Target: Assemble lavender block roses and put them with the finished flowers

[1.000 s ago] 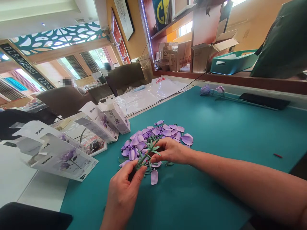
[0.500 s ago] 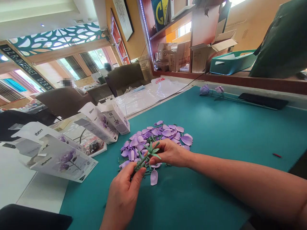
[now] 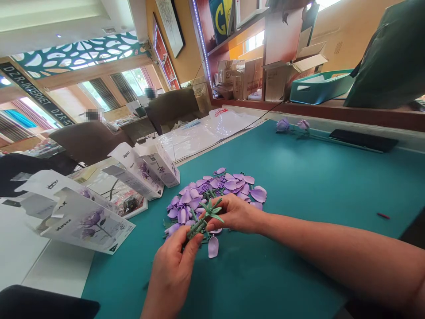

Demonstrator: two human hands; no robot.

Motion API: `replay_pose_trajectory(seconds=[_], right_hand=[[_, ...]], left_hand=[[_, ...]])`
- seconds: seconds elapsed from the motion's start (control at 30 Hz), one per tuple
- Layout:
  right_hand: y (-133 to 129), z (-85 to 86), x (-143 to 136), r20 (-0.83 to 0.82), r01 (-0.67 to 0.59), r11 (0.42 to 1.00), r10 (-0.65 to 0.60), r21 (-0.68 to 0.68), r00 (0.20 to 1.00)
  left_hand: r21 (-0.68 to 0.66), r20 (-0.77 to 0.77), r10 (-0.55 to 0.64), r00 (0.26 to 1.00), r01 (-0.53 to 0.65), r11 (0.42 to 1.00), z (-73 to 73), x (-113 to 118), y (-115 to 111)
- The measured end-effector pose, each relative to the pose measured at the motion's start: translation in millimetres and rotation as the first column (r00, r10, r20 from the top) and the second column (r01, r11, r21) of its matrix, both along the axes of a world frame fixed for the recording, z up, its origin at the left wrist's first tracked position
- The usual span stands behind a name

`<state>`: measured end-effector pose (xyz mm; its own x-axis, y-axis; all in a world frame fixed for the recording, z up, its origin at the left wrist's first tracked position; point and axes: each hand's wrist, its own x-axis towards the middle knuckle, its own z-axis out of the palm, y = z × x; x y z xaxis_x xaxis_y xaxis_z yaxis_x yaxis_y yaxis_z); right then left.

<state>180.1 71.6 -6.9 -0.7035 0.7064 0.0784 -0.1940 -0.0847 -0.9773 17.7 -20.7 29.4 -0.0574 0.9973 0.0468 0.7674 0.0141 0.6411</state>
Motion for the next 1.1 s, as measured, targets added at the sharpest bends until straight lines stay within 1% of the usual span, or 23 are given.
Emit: replay_pose_trajectory(seconds=[0.23,0.37,0.5,0.6,0.7,0.77,0.83,0.93,1.03,1.1], right_hand=[[-2.2,1.8,-0.7,-0.020,-0.003,0.999,0.003,-0.033,1.000],[-6.1,2.5,-2.5,-0.103,0.006,0.999,-0.009,-0.038,0.995],[-11.4,4.2,-3.8,-0.168,0.037,0.999,-0.040,-0.019,0.985],[-14.6,7.4,-3.3,-0.182,0.047,0.999,-0.049,-0.013,0.982],[-16.1,9.9,-2.7,-0.207,0.072,0.997,-0.071,-0.005,0.976],[-16.4,10.2,-2.6,-0.236,0.090,0.996,-0.087,0.001,0.968],[-16.3,9.6,-2.7,-0.256,0.101,0.995,-0.095,0.010,0.962],[-16.3,8.7,-2.9,-0.256,0.098,0.995,-0.092,0.009,0.962],[-16.9,9.2,-2.8,-0.255,0.071,0.997,-0.079,-0.040,0.964],[-17.5,10.2,-2.7,-0.268,0.058,0.996,-0.074,-0.067,0.960]], left_hand=[[0.036,0.014,-0.018,1.000,0.017,0.999,-3.1,-0.8,2.2],[0.064,0.059,-0.045,0.997,0.041,0.997,-5.2,-5.4,0.8],[0.126,0.128,-0.093,0.987,0.077,0.989,-2.1,-8.1,-1.0],[0.162,0.134,-0.080,0.988,0.058,0.985,1.6,-7.8,-1.6],[0.204,0.100,-0.010,0.995,-0.011,0.979,2.7,-7.6,-1.9],[0.232,0.066,0.013,0.998,-0.028,0.972,1.0,-7.6,-2.2],[0.268,0.047,0.021,0.999,-0.033,0.963,-2.8,-7.5,-2.7],[0.355,0.024,0.053,0.998,-0.058,0.933,-11.3,-7.4,-3.5],[0.434,-0.045,0.044,0.998,-0.020,0.901,-18.3,-9.6,-3.2],[0.467,-0.101,0.024,0.995,0.026,0.884,-19.9,-12.4,-2.4]])
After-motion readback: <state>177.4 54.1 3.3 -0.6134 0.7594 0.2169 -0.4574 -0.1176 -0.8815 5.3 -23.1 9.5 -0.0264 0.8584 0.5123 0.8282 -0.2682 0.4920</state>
